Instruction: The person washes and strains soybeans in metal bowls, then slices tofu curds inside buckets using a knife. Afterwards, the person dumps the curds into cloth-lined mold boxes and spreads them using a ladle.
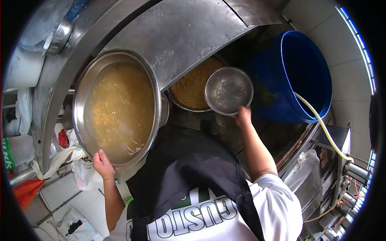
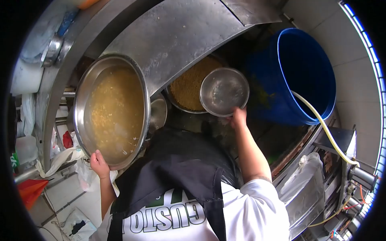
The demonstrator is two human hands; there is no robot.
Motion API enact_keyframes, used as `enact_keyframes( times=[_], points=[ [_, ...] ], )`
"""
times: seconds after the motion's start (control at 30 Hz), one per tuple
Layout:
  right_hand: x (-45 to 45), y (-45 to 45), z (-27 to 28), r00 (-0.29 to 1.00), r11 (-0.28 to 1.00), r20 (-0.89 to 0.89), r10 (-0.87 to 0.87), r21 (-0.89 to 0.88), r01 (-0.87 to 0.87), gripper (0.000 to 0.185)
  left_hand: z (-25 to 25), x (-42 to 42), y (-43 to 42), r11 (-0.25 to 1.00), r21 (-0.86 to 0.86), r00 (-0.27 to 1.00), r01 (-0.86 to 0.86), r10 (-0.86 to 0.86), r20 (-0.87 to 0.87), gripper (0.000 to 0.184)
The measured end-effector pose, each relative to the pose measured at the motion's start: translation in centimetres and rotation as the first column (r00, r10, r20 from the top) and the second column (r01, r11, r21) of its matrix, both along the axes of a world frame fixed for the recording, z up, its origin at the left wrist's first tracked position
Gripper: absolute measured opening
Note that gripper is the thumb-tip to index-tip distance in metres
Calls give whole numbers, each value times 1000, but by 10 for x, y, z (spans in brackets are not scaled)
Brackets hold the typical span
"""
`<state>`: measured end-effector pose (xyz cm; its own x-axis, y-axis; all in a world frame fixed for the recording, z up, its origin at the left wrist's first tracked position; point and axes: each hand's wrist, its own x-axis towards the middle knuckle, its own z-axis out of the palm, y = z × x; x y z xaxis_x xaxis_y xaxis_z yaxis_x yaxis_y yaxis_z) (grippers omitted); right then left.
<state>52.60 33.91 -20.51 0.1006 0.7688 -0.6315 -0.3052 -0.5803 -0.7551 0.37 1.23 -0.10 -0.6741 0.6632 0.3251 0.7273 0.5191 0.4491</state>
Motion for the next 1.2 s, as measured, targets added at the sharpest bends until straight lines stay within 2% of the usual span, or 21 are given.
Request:
enact_keyframes(
  times=[0.1, 0.13, 0.2, 0.33, 0.4, 0.47, 0.53, 0.6, 0.67, 0.73, 0.8, 0.87, 0.9, 0.93, 0.97, 1.0, 1.1, 1.17, 1.2],
  points=[
    [9, 6, 23, 995, 988, -48, -82, 129, 88, 58, 0, 1, -1, 999, 38, 1000, 4, -4, 12, 40],
    [7, 6, 49, 995, 983, -28, -93, 153, 96, 51, 0, -1, 0, 998, 62, 1000, 0, -1, 26, 40],
    [1, 6, 93, 989, 966, -74, -127, 216, 140, 48, 0, -2, -1, 997, 73, 999, 17, -20, 30, 40],
    [-16, 4, 153, 981, 922, -191, -29, 373, 100, 47, 3, 1, 0, 996, 86, 1000, 25, -26, 15, 38],
    [-37, 2, 181, 969, 905, -234, 78, 425, 30, 46, 6, -1, -1, 997, 78, 1000, 0, -1, 15, 37],
    [-77, -10, 222, 933, 889, -309, 183, 457, -23, 46, 9, 0, -2, 995, 64, 997, 81, -80, -5, 35],
    [-119, -21, 249, 915, 884, -304, 266, 455, -106, 47, 19, 4, 2, 986, 85, 989, 146, -145, -25, 32],
    [-171, -34, 274, 930, 889, -263, 256, 442, -120, 41, 21, 3, 1, 974, 121, 982, 191, -189, -29, 31],
    [-219, -43, 283, 956, 837, -54, 287, 500, -223, 42, 24, -2, -3, 956, 122, 963, 268, -266, -35, 33],
    [-257, -43, 271, 916, 679, 262, 302, 616, -400, 47, 30, -5, -6, 916, 132, 925, 379, -373, -71, 36],
    [-290, -54, 266, 867, 690, 421, 267, 544, -478, 49, 31, -10, -9, 868, 143, 880, 475, -471, -65, 37],
    [-313, -61, 246, 874, 693, 410, 259, 552, -464, 56, 30, -17, -12, 854, 128, 863, 505, -501, -63, 37],
    [-324, -77, 261, 883, 730, 329, 335, 501, -464, 58, 29, -19, -12, 841, 108, 848, 530, -524, -78, 37],
    [-331, -94, 279, 886, 766, 236, 400, 445, -464, 61, 29, -19, -12, 835, 112, 843, 538, -535, -62, 37],
    [-330, -106, 284, 871, 761, 41, 489, 468, -449, 64, 29, -19, -12, 832, 109, 839, 544, -540, -67, 37],
    [-331, -112, 279, 860, 796, -113, 497, 454, -400, 61, 30, -19, -11, 826, 104, 833, 554, -548, -77, 37],
    [-302, -139, 281, 870, 781, -85, 485, 489, -388, 52, 27, -18, -9, 815, 104, 822, 570, -561, -99, 37],
    [-273, -151, 279, 903, 792, 34, 429, 467, -394, 34, 27, -17, -9, 829, 92, 832, 552, -540, -125, 36],
    [-257, -155, 271, 909, 796, 32, 416, 470, -381, 34, 27, -15, -9, 821, 93, 824, 564, -551, -129, 36]
  ],
)
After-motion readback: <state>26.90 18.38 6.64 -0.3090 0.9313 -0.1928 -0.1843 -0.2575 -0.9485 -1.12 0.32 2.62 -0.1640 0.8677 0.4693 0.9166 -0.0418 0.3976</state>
